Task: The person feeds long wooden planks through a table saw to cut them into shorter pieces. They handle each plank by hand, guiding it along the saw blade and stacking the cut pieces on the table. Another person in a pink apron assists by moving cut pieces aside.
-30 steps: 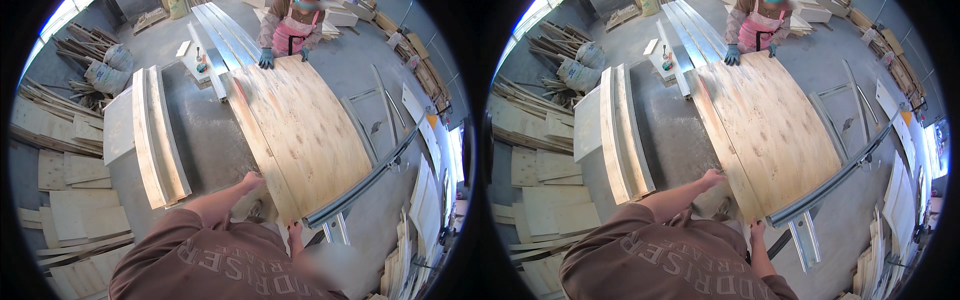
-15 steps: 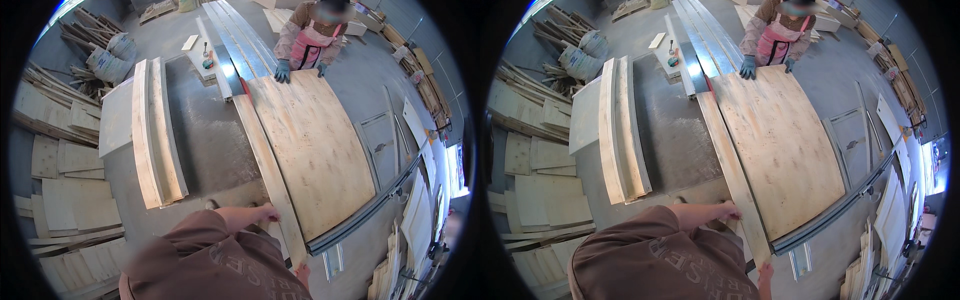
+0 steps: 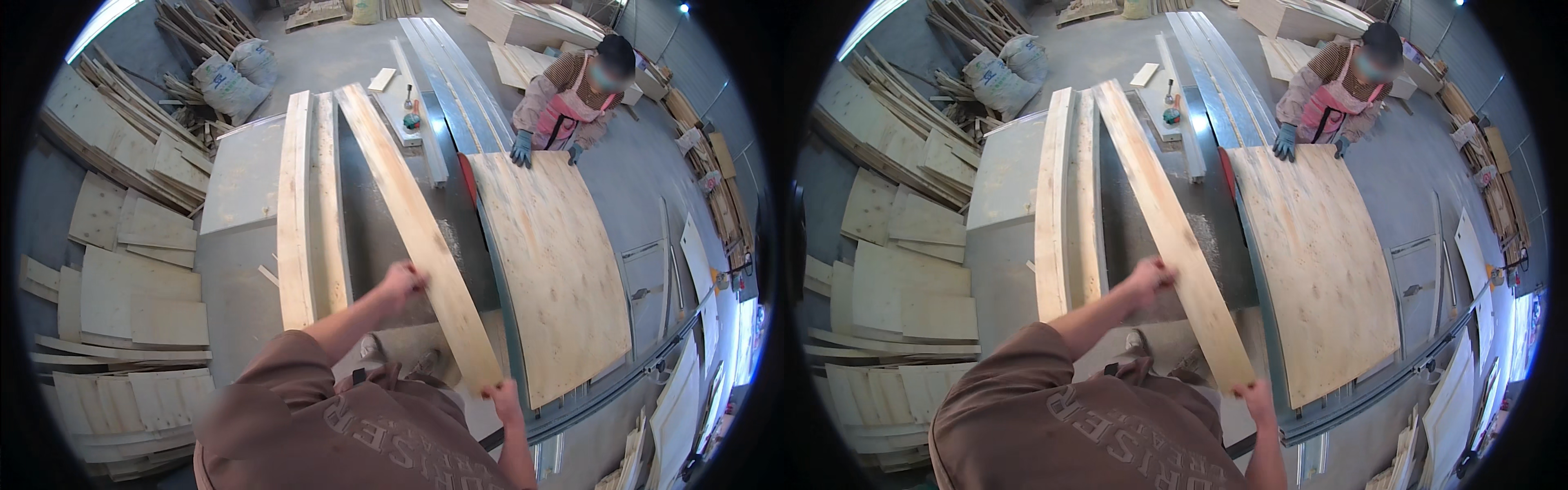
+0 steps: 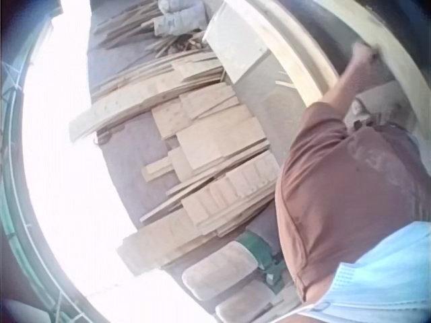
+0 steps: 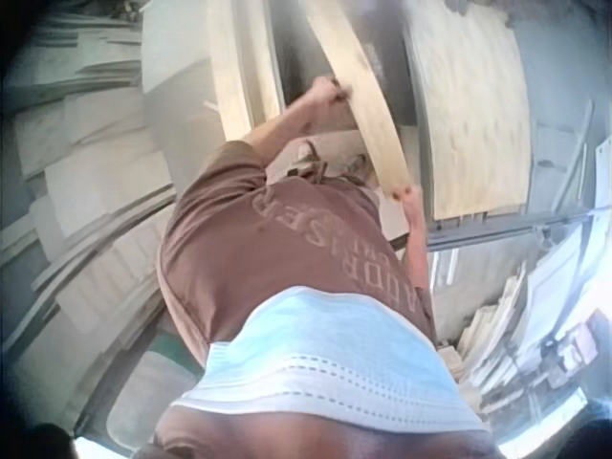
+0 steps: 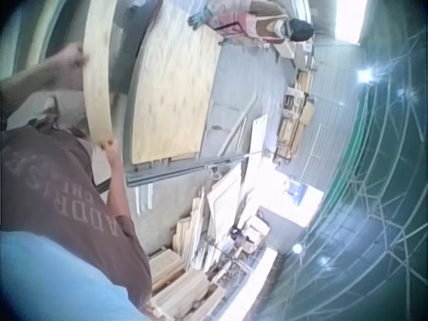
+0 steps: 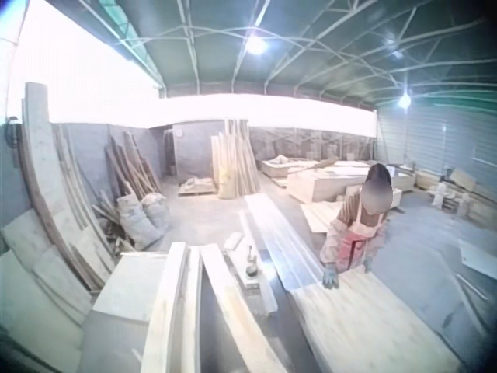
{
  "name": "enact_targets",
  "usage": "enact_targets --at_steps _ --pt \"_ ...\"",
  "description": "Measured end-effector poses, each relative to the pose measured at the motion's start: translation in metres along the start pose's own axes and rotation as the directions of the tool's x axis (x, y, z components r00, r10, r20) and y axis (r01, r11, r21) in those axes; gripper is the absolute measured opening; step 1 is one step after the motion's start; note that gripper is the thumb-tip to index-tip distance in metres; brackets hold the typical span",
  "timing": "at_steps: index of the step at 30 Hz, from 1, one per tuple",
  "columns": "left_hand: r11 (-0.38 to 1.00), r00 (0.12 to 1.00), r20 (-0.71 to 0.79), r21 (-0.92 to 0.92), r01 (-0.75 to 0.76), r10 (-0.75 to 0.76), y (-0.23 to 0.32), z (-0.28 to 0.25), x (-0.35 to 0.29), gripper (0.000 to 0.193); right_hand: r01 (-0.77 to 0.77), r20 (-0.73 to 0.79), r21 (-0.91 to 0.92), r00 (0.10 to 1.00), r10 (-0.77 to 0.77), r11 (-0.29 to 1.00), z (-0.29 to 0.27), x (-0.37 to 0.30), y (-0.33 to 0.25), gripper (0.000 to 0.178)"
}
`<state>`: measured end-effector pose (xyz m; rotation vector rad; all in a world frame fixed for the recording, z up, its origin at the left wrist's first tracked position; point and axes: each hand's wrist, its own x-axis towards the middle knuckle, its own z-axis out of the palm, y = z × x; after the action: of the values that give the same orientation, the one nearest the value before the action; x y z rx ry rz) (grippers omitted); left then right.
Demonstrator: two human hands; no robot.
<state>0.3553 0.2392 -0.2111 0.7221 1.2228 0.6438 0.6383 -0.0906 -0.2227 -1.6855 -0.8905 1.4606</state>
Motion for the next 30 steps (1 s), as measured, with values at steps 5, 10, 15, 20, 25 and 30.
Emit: enact_targets --at_steps 5,10,15,20,25,30 --pt "0.741 0.761 -0.207 0.481 -0.467 0.614 0.108 -0.156 0.050 0.072 -0.076 0.159 0.425 0.987 0.008 0.902 0.191 0.104 -0.120 0.017" --pt "0.256 0.799 -0.208 0.964 0.070 0.564 0.098 -0.117 -0.033 0.123 -0.298 0.274 0.451 0.943 0.187 0.842 0.342 0.116 -0.120 0.023" --pt "0.134 0.669 -0.086 0.991 -0.021 0.738 0.061 -0.151 -0.070 0.104 -0.398 0.438 0.379 0.872 0.216 0.835 0.352 0.086 -0.121 0.020" --pt "0.158 0.669 -0.078 0.986 -0.060 0.739 0.082 -0.136 -0.088 0.095 -0.360 0.416 0.449 0.894 0.166 0.818 0.339 0.068 -0.135 0.018" --pt "0.168 0.687 -0.093 0.985 -0.042 0.721 0.089 -0.133 -0.084 0.095 -0.369 0.388 0.429 0.899 0.201 0.825 0.340 0.063 -0.157 0.017" --pt "0.225 0.660 -0.140 0.973 -0.045 0.738 0.069 -0.139 -0.078 0.091 -0.447 0.464 0.273 0.837 0.291 0.852 0.335 0.063 -0.156 0.021"
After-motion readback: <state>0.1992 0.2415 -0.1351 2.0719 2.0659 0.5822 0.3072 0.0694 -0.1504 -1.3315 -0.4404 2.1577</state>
